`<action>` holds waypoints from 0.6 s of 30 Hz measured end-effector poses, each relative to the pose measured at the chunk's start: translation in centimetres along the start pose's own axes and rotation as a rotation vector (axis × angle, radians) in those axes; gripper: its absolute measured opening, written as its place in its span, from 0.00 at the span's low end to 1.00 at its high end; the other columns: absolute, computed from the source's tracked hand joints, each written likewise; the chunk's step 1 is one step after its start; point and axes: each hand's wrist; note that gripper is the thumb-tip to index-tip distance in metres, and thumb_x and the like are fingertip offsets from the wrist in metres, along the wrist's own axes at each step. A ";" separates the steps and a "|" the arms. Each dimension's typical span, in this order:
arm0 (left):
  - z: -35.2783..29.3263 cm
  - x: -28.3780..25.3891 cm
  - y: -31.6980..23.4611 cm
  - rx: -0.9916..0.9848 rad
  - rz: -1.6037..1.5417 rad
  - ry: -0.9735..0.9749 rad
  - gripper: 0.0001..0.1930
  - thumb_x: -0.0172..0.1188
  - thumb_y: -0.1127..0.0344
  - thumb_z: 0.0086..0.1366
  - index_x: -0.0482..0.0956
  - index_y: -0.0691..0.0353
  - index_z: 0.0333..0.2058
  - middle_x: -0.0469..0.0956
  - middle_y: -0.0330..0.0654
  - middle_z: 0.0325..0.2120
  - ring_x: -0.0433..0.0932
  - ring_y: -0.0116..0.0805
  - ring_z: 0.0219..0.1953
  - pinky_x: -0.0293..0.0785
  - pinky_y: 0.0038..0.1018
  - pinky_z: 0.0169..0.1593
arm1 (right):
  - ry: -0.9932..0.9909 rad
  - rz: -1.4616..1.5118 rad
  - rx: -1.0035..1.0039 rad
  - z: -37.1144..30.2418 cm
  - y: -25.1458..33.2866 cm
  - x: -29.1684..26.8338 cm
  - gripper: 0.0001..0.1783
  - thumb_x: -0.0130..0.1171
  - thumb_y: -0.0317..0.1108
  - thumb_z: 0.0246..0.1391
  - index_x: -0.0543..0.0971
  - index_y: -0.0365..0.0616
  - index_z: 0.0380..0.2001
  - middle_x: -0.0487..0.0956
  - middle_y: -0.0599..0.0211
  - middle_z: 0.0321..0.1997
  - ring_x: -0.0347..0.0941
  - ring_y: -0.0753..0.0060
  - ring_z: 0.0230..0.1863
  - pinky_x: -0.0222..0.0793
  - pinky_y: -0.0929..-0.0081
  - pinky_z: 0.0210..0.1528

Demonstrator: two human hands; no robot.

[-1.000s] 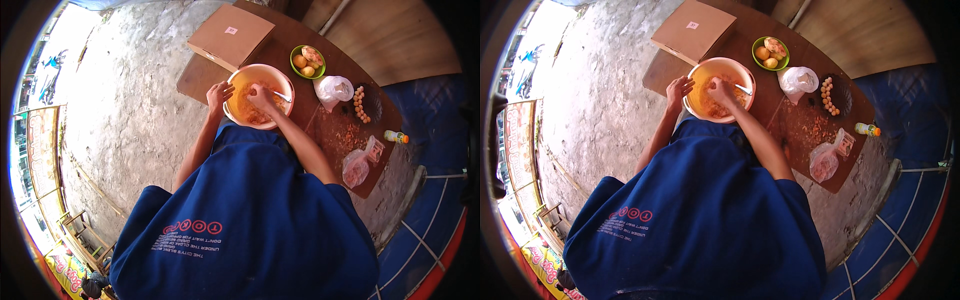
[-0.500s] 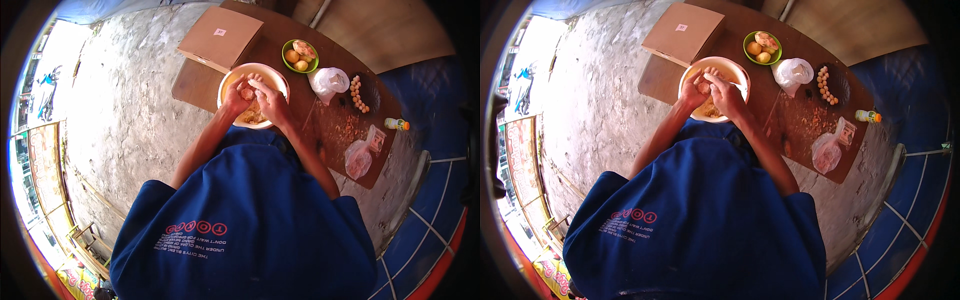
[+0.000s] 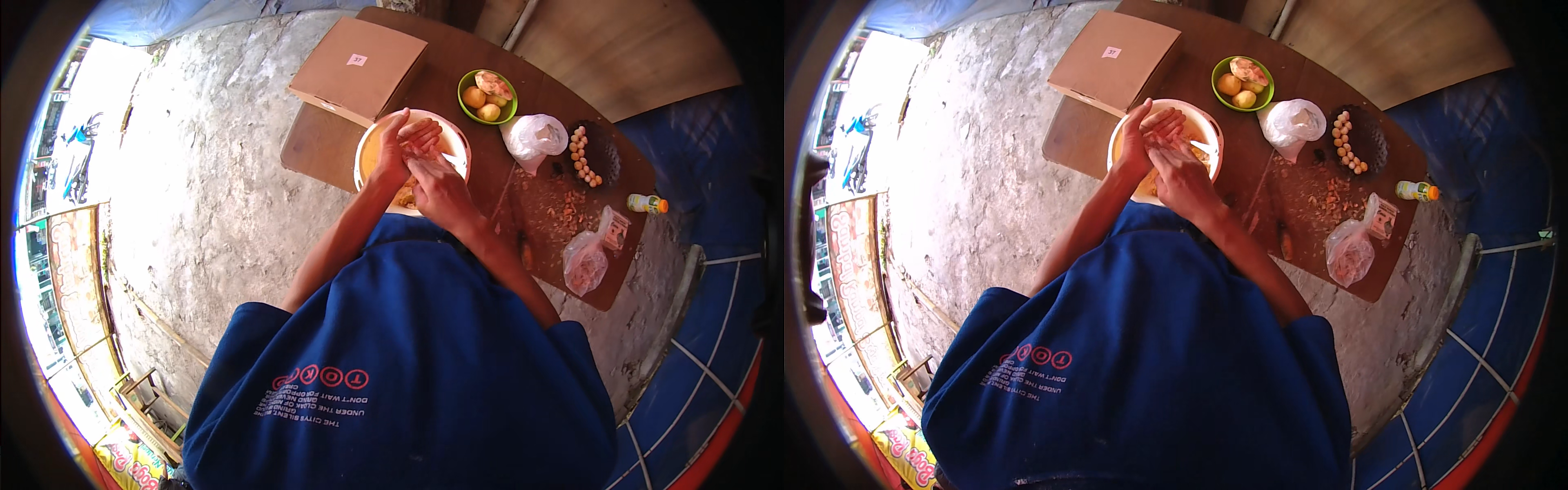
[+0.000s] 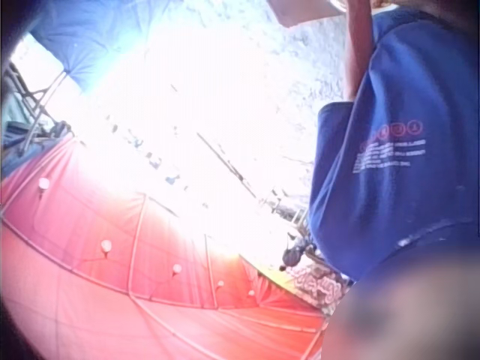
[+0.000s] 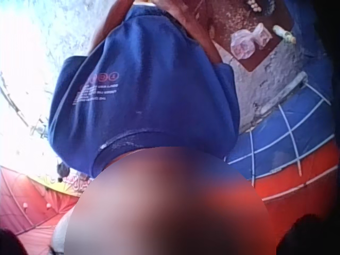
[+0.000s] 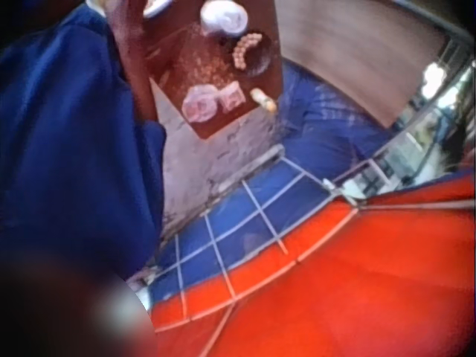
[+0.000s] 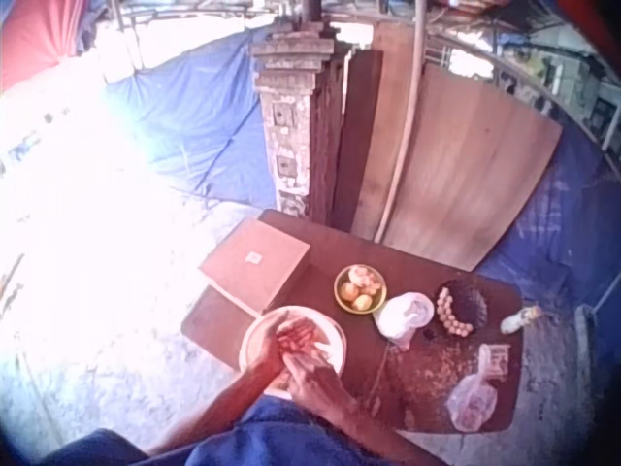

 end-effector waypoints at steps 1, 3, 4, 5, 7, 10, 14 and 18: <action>0.1 0.1 -0.1 0.001 0.096 0.013 0.38 0.59 0.40 0.64 0.72 0.76 0.54 0.77 0.60 0.52 0.77 0.49 0.55 0.72 0.39 0.62 | 0.003 0.010 0.002 0.0 0.0 -0.2 0.21 0.53 0.25 0.57 0.75 0.35 0.55 0.77 0.47 0.56 0.71 0.49 0.62 0.65 0.59 0.67; 0.0 0.4 -0.5 -0.084 0.024 0.076 0.39 0.59 0.40 0.64 0.71 0.76 0.56 0.75 0.59 0.54 0.75 0.48 0.57 0.69 0.38 0.64 | -0.069 0.271 0.181 0.1 -0.4 -0.8 0.21 0.55 0.25 0.57 0.75 0.37 0.55 0.77 0.48 0.56 0.72 0.51 0.61 0.63 0.59 0.67; 0.0 0.5 -0.7 -0.149 -0.020 0.086 0.40 0.59 0.40 0.64 0.70 0.75 0.57 0.74 0.59 0.55 0.74 0.47 0.58 0.68 0.37 0.65 | -0.092 0.399 0.298 0.3 -0.7 -1.0 0.21 0.56 0.25 0.56 0.76 0.37 0.54 0.78 0.49 0.56 0.72 0.51 0.61 0.63 0.59 0.67; -0.2 0.6 -1.1 -0.172 0.120 0.204 0.42 0.53 0.35 0.66 0.66 0.72 0.61 0.74 0.59 0.55 0.73 0.47 0.59 0.67 0.39 0.65 | -0.213 0.383 0.266 0.5 -1.3 -1.4 0.22 0.61 0.28 0.55 0.76 0.36 0.54 0.79 0.49 0.54 0.72 0.49 0.60 0.61 0.58 0.68; -0.4 1.1 -1.5 -0.115 0.371 0.357 0.45 0.48 0.30 0.66 0.61 0.68 0.64 0.73 0.57 0.56 0.74 0.46 0.58 0.67 0.40 0.65 | -0.291 0.215 0.192 1.0 -2.2 -1.7 0.21 0.63 0.29 0.53 0.77 0.36 0.51 0.79 0.50 0.54 0.73 0.49 0.58 0.65 0.59 0.65; -1.0 1.9 -2.0 -0.357 0.414 0.360 0.48 0.39 0.24 0.65 0.56 0.62 0.68 0.72 0.53 0.58 0.73 0.47 0.59 0.69 0.42 0.62 | -0.261 0.191 0.190 1.1 -3.1 -2.0 0.16 0.66 0.30 0.51 0.80 0.35 0.43 0.79 0.52 0.55 0.75 0.52 0.57 0.69 0.63 0.60; -1.9 2.0 -2.0 -0.364 0.131 0.316 0.43 0.45 0.30 0.67 0.63 0.63 0.64 0.73 0.51 0.56 0.72 0.49 0.58 0.69 0.43 0.62 | -0.199 0.673 0.470 1.2 -3.1 -2.2 0.08 0.66 0.28 0.51 0.83 0.36 0.34 0.79 0.53 0.54 0.77 0.57 0.55 0.69 0.67 0.58; -1.6 1.5 -0.4 -0.371 -0.176 0.358 0.34 0.49 0.40 0.71 0.66 0.66 0.61 0.70 0.51 0.60 0.68 0.47 0.63 0.63 0.43 0.67 | -0.278 0.614 0.378 1.9 -2.6 -2.4 0.10 0.65 0.29 0.54 0.83 0.35 0.38 0.80 0.52 0.53 0.76 0.57 0.57 0.69 0.67 0.59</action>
Point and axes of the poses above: each hand's wrist, its own z-axis towards the middle knuckle, its own x-axis out of the palm, y = z × x
